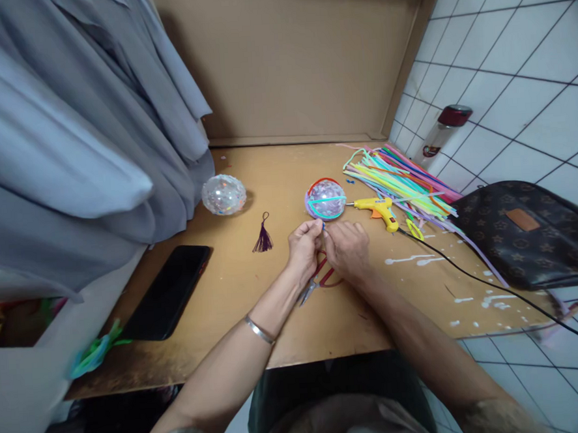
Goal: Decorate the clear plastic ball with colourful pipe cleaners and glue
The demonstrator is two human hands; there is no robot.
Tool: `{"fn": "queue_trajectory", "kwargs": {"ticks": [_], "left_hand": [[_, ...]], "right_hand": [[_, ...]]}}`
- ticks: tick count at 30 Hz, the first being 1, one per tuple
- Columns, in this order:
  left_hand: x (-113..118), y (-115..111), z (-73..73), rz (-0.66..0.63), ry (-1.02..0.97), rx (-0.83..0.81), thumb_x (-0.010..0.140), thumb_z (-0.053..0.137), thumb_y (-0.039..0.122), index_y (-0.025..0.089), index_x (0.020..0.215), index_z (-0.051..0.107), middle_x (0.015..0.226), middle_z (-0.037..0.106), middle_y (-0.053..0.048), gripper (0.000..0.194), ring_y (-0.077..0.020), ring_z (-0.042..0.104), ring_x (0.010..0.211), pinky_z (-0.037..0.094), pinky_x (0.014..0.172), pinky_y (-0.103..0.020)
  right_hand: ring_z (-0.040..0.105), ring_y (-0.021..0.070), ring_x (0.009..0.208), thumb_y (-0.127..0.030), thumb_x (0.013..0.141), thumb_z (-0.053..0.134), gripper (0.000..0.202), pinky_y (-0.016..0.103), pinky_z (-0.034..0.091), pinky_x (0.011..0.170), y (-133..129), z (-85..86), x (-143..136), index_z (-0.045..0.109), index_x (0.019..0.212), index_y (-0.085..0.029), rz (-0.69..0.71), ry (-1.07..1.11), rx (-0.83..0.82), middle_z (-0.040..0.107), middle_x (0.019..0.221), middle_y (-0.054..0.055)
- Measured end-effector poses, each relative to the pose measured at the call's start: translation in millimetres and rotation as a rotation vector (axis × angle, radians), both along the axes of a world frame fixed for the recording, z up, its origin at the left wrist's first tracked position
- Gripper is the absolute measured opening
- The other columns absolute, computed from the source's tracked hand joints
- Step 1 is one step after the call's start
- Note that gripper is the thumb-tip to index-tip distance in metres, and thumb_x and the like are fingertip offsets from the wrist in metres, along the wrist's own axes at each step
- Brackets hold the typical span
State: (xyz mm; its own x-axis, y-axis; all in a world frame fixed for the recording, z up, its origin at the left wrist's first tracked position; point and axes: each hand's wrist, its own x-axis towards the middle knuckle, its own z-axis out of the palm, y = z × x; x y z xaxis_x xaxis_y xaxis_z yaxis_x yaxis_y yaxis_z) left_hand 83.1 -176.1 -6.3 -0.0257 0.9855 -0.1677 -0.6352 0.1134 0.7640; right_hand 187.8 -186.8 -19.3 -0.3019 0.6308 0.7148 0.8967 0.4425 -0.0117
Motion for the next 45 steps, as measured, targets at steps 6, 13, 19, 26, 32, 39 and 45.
{"fn": "queue_trajectory", "kwargs": {"ticks": [6, 13, 19, 26, 32, 39, 45], "left_hand": [[0.4, 0.0, 4.6, 0.064, -0.047, -0.064, 0.062, 0.086, 0.03, 0.015, 0.059, 0.052, 0.045, 0.039, 0.009, 0.037, -0.0017, 0.03, 0.041, 0.023, 0.044, -0.017], [4.0, -2.3, 6.2, 0.038, -0.136, -0.099, 0.058, 0.087, 0.027, 0.015, 0.058, 0.051, 0.042, 0.039, 0.01, 0.039, -0.0006, 0.025, 0.038, 0.018, 0.041, -0.016], [7.8, -5.9, 7.5, 0.033, -0.14, -0.107, 0.065, 0.082, 0.024, 0.016, 0.056, 0.047, 0.042, 0.036, 0.01, 0.037, -0.0012, 0.026, 0.038, 0.018, 0.041, -0.016], [7.3, -2.8, -1.3, 0.008, -0.095, -0.067, 0.067, 0.082, 0.027, 0.015, 0.058, 0.048, 0.046, 0.035, 0.01, 0.037, -0.0011, 0.024, 0.041, 0.016, 0.041, -0.016], [1.8, 2.8, -6.8, -0.042, -0.005, 0.039, 0.067, 0.082, 0.035, 0.015, 0.058, 0.049, 0.05, 0.038, 0.008, 0.039, -0.0019, 0.03, 0.044, 0.022, 0.044, -0.017], [-15.0, 9.3, -3.5, -0.261, 0.185, 0.155, 0.06, 0.085, 0.041, 0.013, 0.062, 0.059, 0.052, 0.046, 0.005, 0.038, -0.0031, 0.037, 0.046, 0.028, 0.046, -0.02], [-33.3, 15.5, -0.5, -0.413, 0.362, 0.17, 0.056, 0.087, 0.043, 0.012, 0.068, 0.065, 0.05, 0.05, 0.004, 0.039, -0.0044, 0.04, 0.045, 0.027, 0.046, -0.021]], "right_hand": [[0.052, 0.0241, 0.08, -0.027, 0.097, 0.045, 0.029, 0.035, 0.031, 0.07, -5.5, 5.6, -6.1, 0.065, 0.109, -0.01, -0.068, -0.013, 0.09, 0.067, 0.088, 0.012], [0.049, 0.0189, 0.068, -0.024, 0.102, 0.043, 0.028, 0.034, 0.025, 0.065, -0.9, -4.0, -8.5, 0.068, 0.094, -0.014, -0.104, -0.092, 0.136, 0.062, 0.067, 0.005], [0.049, 0.017, 0.064, -0.021, 0.101, 0.046, 0.026, 0.034, 0.023, 0.065, -0.2, -1.2, -8.1, 0.068, 0.09, -0.015, -0.104, -0.107, 0.183, 0.062, 0.063, 0.003], [0.054, 0.0159, 0.063, -0.025, 0.103, 0.044, 0.032, 0.032, 0.026, 0.066, 3.4, -0.6, -3.4, 0.068, 0.084, -0.015, 0.005, 0.002, 0.16, 0.069, 0.067, 0.003], [0.062, 0.0178, 0.072, -0.03, 0.102, 0.044, 0.033, 0.032, 0.031, 0.069, 10.4, -0.2, 9.5, 0.072, 0.09, -0.017, 0.072, 0.111, 0.032, 0.075, 0.081, 0.007], [0.066, 0.0197, 0.08, -0.033, 0.1, 0.05, 0.026, 0.032, 0.039, 0.072, 23.0, -1.8, 27.9, 0.073, 0.099, -0.021, 0.182, 0.201, -0.115, 0.077, 0.09, 0.006], [0.067, 0.02, 0.086, -0.029, 0.096, 0.055, 0.019, 0.032, 0.042, 0.076, 25.2, 3.4, 34.4, 0.073, 0.1, -0.022, 0.322, 0.194, -0.244, 0.076, 0.094, 0.006]]}}
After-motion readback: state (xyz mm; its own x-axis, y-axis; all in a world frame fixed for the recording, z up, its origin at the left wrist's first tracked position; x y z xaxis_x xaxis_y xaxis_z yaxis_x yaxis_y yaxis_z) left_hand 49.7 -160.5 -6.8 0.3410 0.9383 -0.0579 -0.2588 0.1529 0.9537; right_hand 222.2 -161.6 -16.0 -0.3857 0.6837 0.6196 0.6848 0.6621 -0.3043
